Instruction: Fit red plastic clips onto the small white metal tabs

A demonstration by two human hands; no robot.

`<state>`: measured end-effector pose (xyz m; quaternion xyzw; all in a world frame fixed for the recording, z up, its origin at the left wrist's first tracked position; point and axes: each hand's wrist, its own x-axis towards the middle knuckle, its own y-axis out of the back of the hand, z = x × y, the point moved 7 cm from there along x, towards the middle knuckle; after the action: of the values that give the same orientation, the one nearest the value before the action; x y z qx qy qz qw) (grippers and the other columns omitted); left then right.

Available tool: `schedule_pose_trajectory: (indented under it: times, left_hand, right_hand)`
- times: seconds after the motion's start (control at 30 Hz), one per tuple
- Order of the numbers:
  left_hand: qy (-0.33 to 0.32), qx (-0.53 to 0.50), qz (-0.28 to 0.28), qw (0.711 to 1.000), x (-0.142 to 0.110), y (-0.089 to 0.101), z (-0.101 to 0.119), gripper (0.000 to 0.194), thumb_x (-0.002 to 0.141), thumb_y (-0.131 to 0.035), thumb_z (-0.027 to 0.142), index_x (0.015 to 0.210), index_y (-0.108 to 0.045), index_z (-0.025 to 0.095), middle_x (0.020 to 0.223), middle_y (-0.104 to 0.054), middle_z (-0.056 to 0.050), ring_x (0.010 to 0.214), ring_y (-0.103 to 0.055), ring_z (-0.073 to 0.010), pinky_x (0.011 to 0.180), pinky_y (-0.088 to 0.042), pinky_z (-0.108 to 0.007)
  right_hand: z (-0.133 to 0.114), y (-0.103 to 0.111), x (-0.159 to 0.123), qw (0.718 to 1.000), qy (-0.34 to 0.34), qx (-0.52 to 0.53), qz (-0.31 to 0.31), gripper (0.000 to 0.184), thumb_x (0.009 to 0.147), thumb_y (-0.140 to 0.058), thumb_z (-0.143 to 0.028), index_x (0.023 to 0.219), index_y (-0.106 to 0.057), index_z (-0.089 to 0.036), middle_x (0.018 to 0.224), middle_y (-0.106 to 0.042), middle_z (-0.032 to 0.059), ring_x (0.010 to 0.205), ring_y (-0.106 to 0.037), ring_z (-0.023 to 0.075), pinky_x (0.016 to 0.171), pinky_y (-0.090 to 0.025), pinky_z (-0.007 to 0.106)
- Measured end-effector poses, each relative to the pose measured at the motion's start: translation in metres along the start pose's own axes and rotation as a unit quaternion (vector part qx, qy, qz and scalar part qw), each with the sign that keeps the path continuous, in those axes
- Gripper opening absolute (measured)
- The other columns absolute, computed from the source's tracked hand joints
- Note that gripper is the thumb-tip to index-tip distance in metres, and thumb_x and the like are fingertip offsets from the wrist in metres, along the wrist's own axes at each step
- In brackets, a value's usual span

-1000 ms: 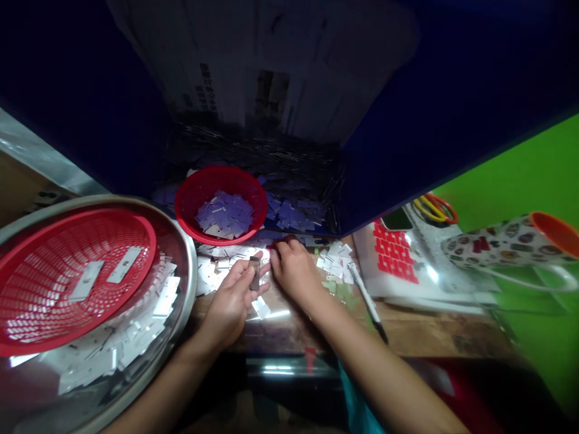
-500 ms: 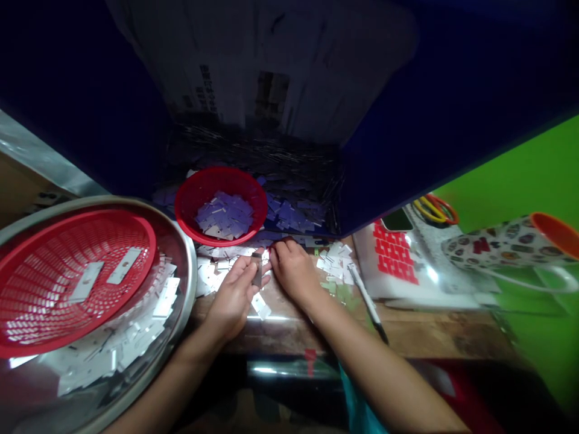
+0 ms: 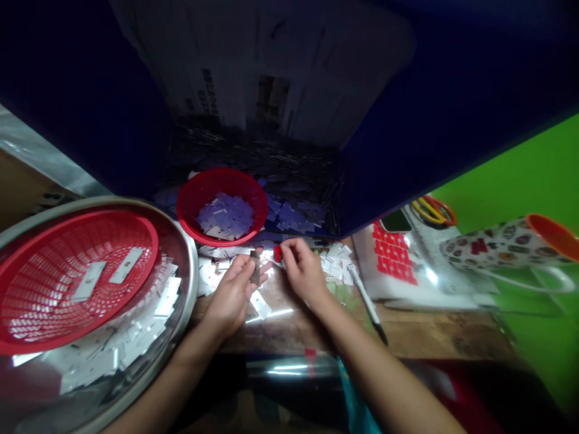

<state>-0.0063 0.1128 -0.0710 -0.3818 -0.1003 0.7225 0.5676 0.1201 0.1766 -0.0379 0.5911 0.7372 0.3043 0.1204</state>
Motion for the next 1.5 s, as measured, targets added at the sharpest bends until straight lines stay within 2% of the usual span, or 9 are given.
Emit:
schedule_pose_trajectory:
  times: [0.1,0.23,0.3,0.53,0.87,1.07,1.27,1.5]
  left_hand:
    - [-0.008,0.012,0.007,1.0,-0.003,0.0,0.002,0.017,0.084,-0.064,0.031,0.079,-0.053,0.018,0.126,-0.062,-0.007,0.108,-0.065,-0.0233,0.101,-0.041,-0.04]
    - [-0.012,0.04,-0.005,0.999,-0.017,-0.009,0.008,0.015,0.086,-0.062,0.031,0.092,-0.056,0.019,0.099,-0.071,-0.006,0.091,-0.07,-0.0208,0.089,-0.05,-0.039]
    - [-0.003,0.07,-0.026,0.997,-0.026,-0.016,0.008,0.015,0.087,-0.061,0.028,0.097,-0.056,0.019,0.092,-0.071,-0.003,0.084,-0.07,-0.0183,0.085,-0.053,-0.037]
    - [0.064,0.098,-0.09,0.989,-0.047,-0.036,-0.003,0.019,0.086,-0.053,0.013,0.103,-0.057,0.019,0.095,-0.073,-0.003,0.089,-0.069,-0.0162,0.081,-0.053,-0.029]
    - [0.08,0.094,-0.08,0.989,-0.053,-0.042,-0.004,0.019,0.085,-0.052,0.015,0.104,-0.055,0.019,0.099,-0.074,-0.006,0.092,-0.07,-0.0187,0.073,-0.053,-0.025]
    - [0.079,0.091,-0.08,0.989,-0.054,-0.043,-0.002,0.021,0.085,-0.053,0.015,0.105,-0.056,0.018,0.1,-0.074,-0.006,0.092,-0.07,-0.0182,0.078,-0.053,-0.027]
    - [0.09,0.111,-0.056,0.988,-0.054,-0.041,-0.003,0.026,0.083,-0.056,0.019,0.109,-0.056,0.02,0.108,-0.072,-0.006,0.092,-0.07,-0.0186,0.067,-0.053,-0.023]
    - [0.066,0.13,-0.041,0.989,-0.052,-0.04,-0.002,0.019,0.083,-0.059,0.023,0.101,-0.057,0.018,0.093,-0.075,-0.005,0.083,-0.07,-0.0172,0.069,-0.052,-0.023]
  right_hand:
    - [-0.003,0.014,-0.003,0.996,-0.03,0.073,0.038,0.018,0.096,-0.041,-0.033,0.095,-0.053,-0.019,0.083,-0.063,0.0032,0.075,-0.062,0.0147,0.068,-0.049,0.025]
    - [-0.02,0.026,-0.019,0.966,-0.077,0.243,0.036,0.012,0.082,-0.067,-0.028,0.088,-0.06,-0.021,0.087,-0.066,0.0017,0.08,-0.062,0.0157,0.074,-0.05,0.028]
    - [-0.03,0.03,-0.029,0.956,-0.092,0.279,0.03,0.009,0.078,-0.07,-0.024,0.083,-0.062,-0.021,0.082,-0.066,0.0006,0.077,-0.061,0.0154,0.072,-0.05,0.028]
    - [-0.045,0.038,-0.045,0.971,-0.069,0.223,0.047,0.006,0.078,-0.07,-0.019,0.079,-0.065,-0.021,0.078,-0.065,0.0004,0.077,-0.061,0.0152,0.07,-0.05,0.027]
    - [-0.048,0.036,-0.055,0.968,-0.085,0.22,0.088,0.005,0.077,-0.069,-0.019,0.078,-0.064,-0.021,0.077,-0.069,0.0001,0.074,-0.064,0.0149,0.062,-0.051,0.024]
    - [-0.047,0.036,-0.055,0.97,-0.076,0.215,0.086,0.006,0.078,-0.068,-0.017,0.08,-0.065,-0.021,0.079,-0.069,0.0004,0.076,-0.065,0.0145,0.062,-0.051,0.023]
    - [-0.046,0.034,-0.056,0.968,-0.074,0.221,0.09,0.007,0.079,-0.068,-0.016,0.08,-0.064,-0.022,0.078,-0.068,-0.0009,0.073,-0.065,0.0129,0.062,-0.052,0.022]
    - [-0.05,0.036,-0.057,0.979,-0.037,0.172,0.102,0.008,0.08,-0.067,-0.015,0.081,-0.063,-0.022,0.08,-0.067,-0.001,0.075,-0.064,0.0133,0.066,-0.051,0.024]
